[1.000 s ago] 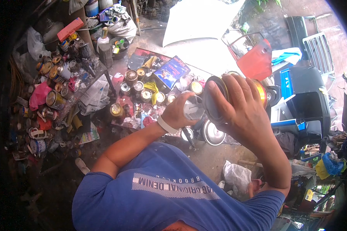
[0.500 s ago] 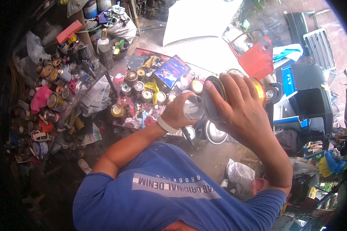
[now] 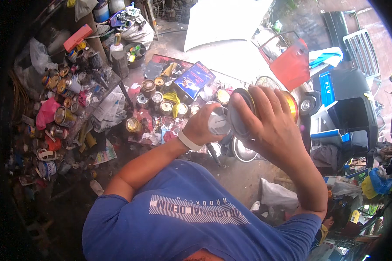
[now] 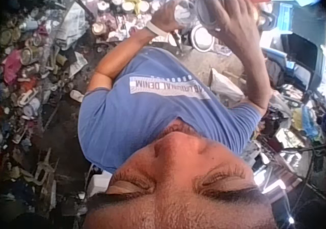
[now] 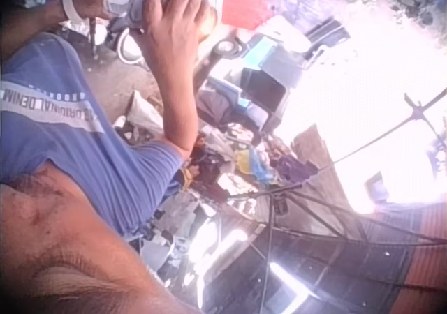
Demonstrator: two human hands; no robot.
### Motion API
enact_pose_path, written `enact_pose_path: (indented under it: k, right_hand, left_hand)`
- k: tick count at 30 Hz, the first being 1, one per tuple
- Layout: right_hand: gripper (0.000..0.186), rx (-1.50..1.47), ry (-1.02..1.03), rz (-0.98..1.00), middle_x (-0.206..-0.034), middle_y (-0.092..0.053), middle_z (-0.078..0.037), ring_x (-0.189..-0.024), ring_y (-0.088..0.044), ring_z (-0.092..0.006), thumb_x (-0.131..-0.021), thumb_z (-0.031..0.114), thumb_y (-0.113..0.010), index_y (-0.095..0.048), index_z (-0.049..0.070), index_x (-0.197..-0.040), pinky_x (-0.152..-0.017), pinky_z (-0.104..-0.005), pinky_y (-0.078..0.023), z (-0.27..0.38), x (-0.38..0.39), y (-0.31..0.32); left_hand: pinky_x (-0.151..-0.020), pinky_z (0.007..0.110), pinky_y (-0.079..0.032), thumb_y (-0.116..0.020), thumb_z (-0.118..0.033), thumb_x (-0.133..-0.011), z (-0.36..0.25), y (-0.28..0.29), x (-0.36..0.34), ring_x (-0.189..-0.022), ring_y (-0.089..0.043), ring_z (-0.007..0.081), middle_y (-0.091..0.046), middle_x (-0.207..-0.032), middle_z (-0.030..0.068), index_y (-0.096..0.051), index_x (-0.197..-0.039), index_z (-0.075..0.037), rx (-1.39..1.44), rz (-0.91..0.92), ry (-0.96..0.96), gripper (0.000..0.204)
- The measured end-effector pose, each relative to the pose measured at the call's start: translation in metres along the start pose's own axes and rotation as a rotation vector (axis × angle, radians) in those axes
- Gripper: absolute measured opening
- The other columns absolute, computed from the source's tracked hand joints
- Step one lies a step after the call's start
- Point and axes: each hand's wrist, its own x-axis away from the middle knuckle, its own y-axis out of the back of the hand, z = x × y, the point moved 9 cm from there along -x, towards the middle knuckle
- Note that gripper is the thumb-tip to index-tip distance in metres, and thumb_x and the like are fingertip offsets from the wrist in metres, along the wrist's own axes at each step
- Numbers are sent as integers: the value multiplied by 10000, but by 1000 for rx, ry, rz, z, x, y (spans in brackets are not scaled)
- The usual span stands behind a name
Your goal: The person places a plastic bag inside a plastic cup and pours liquids from two cans into it, then swirls the cup.
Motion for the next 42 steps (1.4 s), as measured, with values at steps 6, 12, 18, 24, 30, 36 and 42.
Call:
enact_pose_path:
  k: [6,12,18,24,30,36,42]
  right_hand:
    - [1102,-227,-174,-58,-1391,-518,-226,-1294,-536,-427,-578,183,-939,-381,76,-1523,-1061,-541,-451,-18,30,-36]
    - [1313,-691,-442,-418,-1453,-486,-264,-1283,-564,-424,-583,150,-966,-168,20,-1617,-1068,-496,-475,-40,89,-111]
    - [1318,-1023,-637,-727,-1483,-452,-210,-1328,-546,-313,-659,151,-953,-72,68,-1637,-1102,-466,-467,-32,111,-147]
    - [1285,-1194,-957,-1025,-1516,-420,-199,-1402,-465,-305,-678,480,-942,-183,31,-1613,-1167,-442,-382,-56,163,-179]
    - [1193,-1091,-1080,-949,-1510,-390,-202,-1384,-469,-292,-689,222,-950,-201,14,-1594,-1154,-427,-405,-75,199,-240]
    - [1170,-1175,-1074,-630,-1473,-449,-223,-1364,-494,-303,-698,245,-941,-215,8,-1584,-1152,-423,-400,-48,193,-342]
    - [1114,-1176,-887,-446,-1459,-449,-215,-1391,-456,-347,-668,278,-928,-305,-7,-1546,-1172,-434,-364,-15,153,-389]
  left_hand:
    - [-1003,454,-524,-935,-304,-668,2,6,3,-1207,-616,382,-582,-1337,196,-438,-1418,-70,-26,-7,15,929]
    - [-1059,457,-482,-937,-287,-633,11,8,2,-1255,-577,379,-582,-1336,194,-427,-1426,-66,-27,43,91,968]
    - [-988,434,-522,-955,-265,-651,23,16,7,-1157,-645,327,-626,-1249,185,-454,-1408,-20,-94,-34,69,940]
    - [-1080,403,-462,-936,-106,-631,29,38,19,-1242,-574,279,-561,-1341,169,-439,-1442,-8,-52,-91,137,956]
    - [-1101,421,-433,-927,-52,-622,34,82,49,-1248,-547,294,-523,-1342,179,-392,-1452,14,-234,-224,183,990]
    - [-1126,422,-410,-899,-13,-613,31,130,95,-1272,-535,296,-511,-1377,176,-386,-1466,16,-294,-454,372,996]
    - [-1135,421,-403,-806,39,-663,2,152,141,-1290,-529,283,-524,-1388,147,-434,-1465,-21,-484,-612,387,887]
